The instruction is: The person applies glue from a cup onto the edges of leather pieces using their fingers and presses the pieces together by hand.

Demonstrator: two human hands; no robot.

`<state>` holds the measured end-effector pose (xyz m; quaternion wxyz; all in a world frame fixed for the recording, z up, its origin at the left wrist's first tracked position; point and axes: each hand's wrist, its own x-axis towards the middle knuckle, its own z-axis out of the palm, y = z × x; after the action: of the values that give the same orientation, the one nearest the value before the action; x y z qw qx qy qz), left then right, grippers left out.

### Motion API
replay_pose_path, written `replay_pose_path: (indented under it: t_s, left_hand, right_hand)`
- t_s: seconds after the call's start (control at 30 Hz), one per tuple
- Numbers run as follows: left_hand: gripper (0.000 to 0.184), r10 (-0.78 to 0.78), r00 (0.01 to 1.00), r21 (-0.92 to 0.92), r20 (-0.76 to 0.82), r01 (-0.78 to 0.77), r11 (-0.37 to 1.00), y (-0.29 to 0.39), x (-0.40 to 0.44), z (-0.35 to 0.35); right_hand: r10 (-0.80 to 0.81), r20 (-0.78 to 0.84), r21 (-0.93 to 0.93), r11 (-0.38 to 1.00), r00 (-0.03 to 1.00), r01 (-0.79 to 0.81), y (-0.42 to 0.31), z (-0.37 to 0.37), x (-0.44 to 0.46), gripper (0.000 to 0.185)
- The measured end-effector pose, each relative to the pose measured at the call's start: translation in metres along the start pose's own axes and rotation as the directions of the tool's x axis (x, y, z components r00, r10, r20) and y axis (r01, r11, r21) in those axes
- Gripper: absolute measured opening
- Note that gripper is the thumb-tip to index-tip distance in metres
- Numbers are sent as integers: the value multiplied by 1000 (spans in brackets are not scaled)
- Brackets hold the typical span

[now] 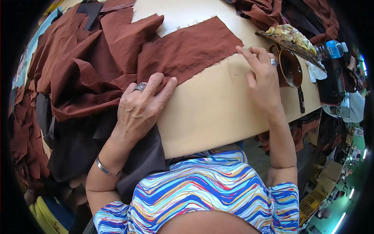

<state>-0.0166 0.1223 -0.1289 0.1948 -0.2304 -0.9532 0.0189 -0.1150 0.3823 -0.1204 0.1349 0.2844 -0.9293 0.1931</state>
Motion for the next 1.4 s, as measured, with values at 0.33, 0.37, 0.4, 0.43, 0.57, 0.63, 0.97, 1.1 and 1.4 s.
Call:
replay_pose_path:
  t_s: [0.33, 0.37, 0.4, 0.43, 0.57, 0.63, 0.97, 1.1, 1.4]
  left_hand:
    - [41, -42, 994, -7, 100, 43, 999, 2, -3, -4]
    - [41, -50, 993, -5, 103, 51, 999, 2, -3, -5]
    - [41, -58, 993, -3, 105, 59, 998, 2, -4, -5]
    - [41, -59, 993, -4, 107, 60, 998, 2, -4, -5]
    - [41, -63, 991, -11, 116, 65, 998, 2, -3, -7]
    - [41, -61, 991, -18, 118, 64, 998, 2, -2, -7]
    - [39, -66, 992, -45, 104, 71, 996, 1, -2, -10]
    - [37, -71, 993, -53, 90, 76, 996, 1, -1, -10]
    - [30, -63, 993, -28, 103, 67, 997, 2, -2, -12]
  right_hand:
    - [57, 47, -206, 977, 997, -46, 12, 26, 10, 44]
    - [64, 57, -274, 961, 996, -46, 11, 28, 12, 41]
    - [72, 66, -341, 939, 995, -45, 9, 29, 13, 38]
    - [20, 52, -378, 926, 998, 1, 6, 29, 12, 36]
    - [-91, 107, -458, 879, 990, 130, -13, 22, 6, 32]
    - [-88, 137, -506, 850, 987, 146, -12, 19, 6, 32]
    - [-176, 165, -592, 770, 971, 240, 12, 15, 11, 47]
    - [-241, 173, -544, 785, 955, 297, -14, 17, 3, 46]
    - [-270, 164, -575, 756, 949, 314, -4, 13, 9, 47]
